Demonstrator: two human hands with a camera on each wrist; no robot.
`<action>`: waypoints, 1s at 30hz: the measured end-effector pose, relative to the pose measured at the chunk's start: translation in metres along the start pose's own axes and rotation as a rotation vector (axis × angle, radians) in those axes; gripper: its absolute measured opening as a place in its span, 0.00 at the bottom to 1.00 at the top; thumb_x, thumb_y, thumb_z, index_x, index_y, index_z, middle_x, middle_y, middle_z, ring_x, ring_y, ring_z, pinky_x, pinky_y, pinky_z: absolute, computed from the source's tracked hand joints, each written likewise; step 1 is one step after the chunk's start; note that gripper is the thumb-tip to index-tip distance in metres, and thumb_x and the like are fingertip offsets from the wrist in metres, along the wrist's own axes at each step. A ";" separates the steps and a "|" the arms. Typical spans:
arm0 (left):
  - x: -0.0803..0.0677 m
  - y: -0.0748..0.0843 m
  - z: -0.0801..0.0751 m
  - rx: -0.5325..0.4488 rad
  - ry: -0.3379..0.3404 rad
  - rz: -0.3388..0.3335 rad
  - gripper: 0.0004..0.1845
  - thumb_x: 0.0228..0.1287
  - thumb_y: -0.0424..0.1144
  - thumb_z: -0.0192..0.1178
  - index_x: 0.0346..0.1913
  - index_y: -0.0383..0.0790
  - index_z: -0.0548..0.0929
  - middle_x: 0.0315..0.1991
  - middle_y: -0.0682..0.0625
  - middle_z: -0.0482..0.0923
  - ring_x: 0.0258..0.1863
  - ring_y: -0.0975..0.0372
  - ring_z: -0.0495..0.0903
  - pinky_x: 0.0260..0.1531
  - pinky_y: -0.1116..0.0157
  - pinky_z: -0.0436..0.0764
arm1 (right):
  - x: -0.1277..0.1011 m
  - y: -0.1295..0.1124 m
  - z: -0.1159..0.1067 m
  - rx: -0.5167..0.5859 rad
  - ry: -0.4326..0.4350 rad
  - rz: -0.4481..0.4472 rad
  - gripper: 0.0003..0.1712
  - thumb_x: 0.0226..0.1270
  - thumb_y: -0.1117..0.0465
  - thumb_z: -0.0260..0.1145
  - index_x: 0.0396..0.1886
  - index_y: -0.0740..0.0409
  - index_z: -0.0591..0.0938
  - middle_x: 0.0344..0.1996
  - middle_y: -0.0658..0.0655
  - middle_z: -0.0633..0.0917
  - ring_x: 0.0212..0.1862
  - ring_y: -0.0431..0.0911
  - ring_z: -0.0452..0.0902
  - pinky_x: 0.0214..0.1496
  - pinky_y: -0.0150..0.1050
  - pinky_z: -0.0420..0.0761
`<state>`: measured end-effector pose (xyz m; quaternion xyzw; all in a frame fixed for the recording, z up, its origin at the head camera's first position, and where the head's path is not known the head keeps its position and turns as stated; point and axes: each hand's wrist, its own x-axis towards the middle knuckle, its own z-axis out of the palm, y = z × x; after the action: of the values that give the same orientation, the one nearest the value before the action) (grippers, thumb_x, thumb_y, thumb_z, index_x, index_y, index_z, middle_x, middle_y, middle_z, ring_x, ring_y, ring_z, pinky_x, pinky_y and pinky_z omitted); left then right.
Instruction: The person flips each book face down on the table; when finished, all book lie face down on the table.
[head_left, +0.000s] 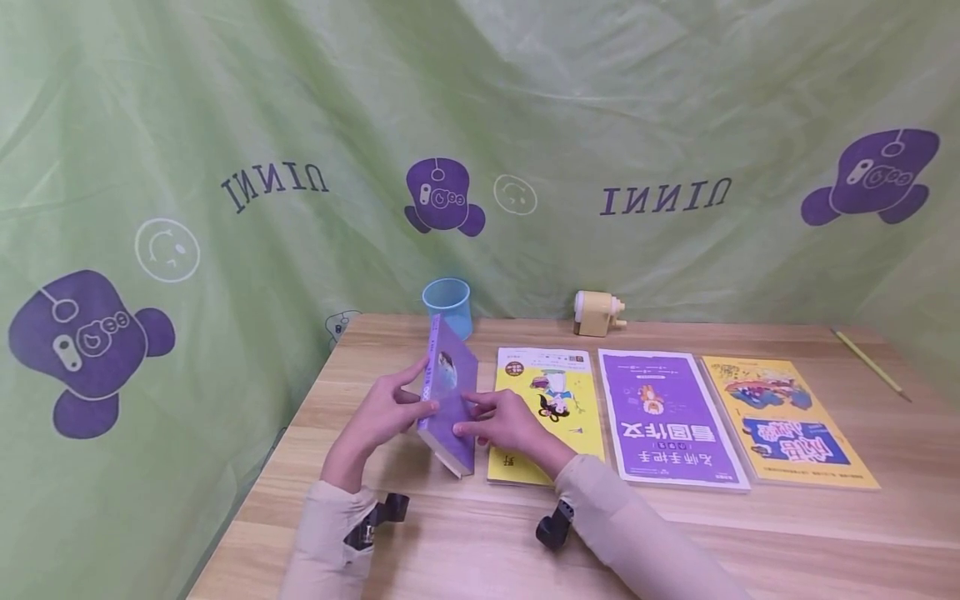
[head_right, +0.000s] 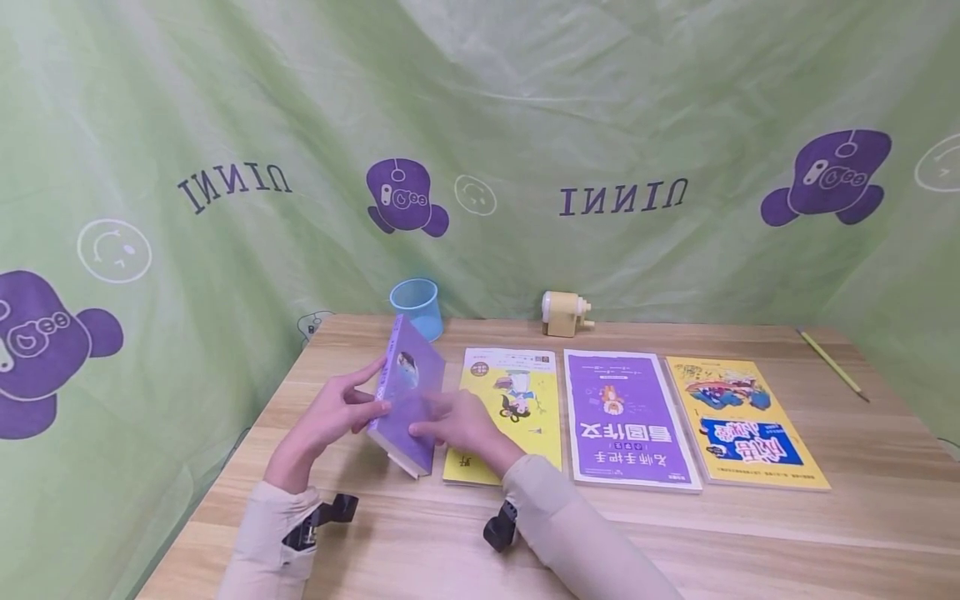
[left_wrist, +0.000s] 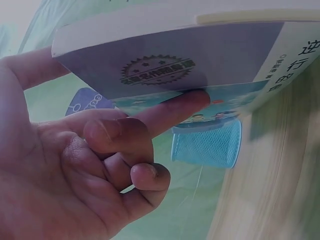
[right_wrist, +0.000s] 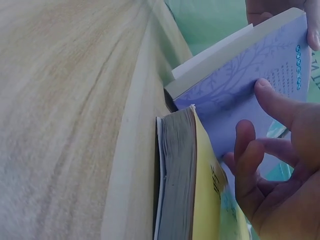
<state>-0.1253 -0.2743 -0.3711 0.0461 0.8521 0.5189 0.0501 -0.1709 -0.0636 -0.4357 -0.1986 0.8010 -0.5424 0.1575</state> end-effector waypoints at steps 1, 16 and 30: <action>0.000 -0.001 -0.001 -0.005 0.000 -0.003 0.42 0.61 0.33 0.66 0.78 0.42 0.60 0.44 0.29 0.86 0.24 0.62 0.80 0.20 0.66 0.72 | 0.000 0.000 0.001 -0.012 -0.002 0.001 0.38 0.58 0.57 0.78 0.68 0.61 0.76 0.48 0.66 0.88 0.29 0.48 0.86 0.32 0.38 0.85; 0.000 -0.011 -0.012 -0.025 -0.040 -0.018 0.45 0.56 0.26 0.64 0.78 0.34 0.57 0.40 0.31 0.87 0.16 0.65 0.69 0.20 0.68 0.71 | -0.002 0.001 0.003 -0.230 0.043 -0.057 0.39 0.55 0.52 0.79 0.65 0.61 0.78 0.55 0.67 0.85 0.42 0.51 0.88 0.43 0.40 0.86; 0.003 -0.027 -0.018 -0.024 -0.029 -0.045 0.44 0.52 0.24 0.65 0.75 0.28 0.62 0.46 0.28 0.85 0.19 0.65 0.72 0.20 0.69 0.70 | 0.000 0.002 0.004 -0.314 0.101 -0.011 0.41 0.50 0.53 0.82 0.62 0.66 0.79 0.58 0.66 0.83 0.62 0.59 0.80 0.63 0.49 0.79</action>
<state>-0.1315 -0.3022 -0.3864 0.0337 0.8460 0.5269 0.0749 -0.1694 -0.0659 -0.4393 -0.1978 0.8816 -0.4208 0.0809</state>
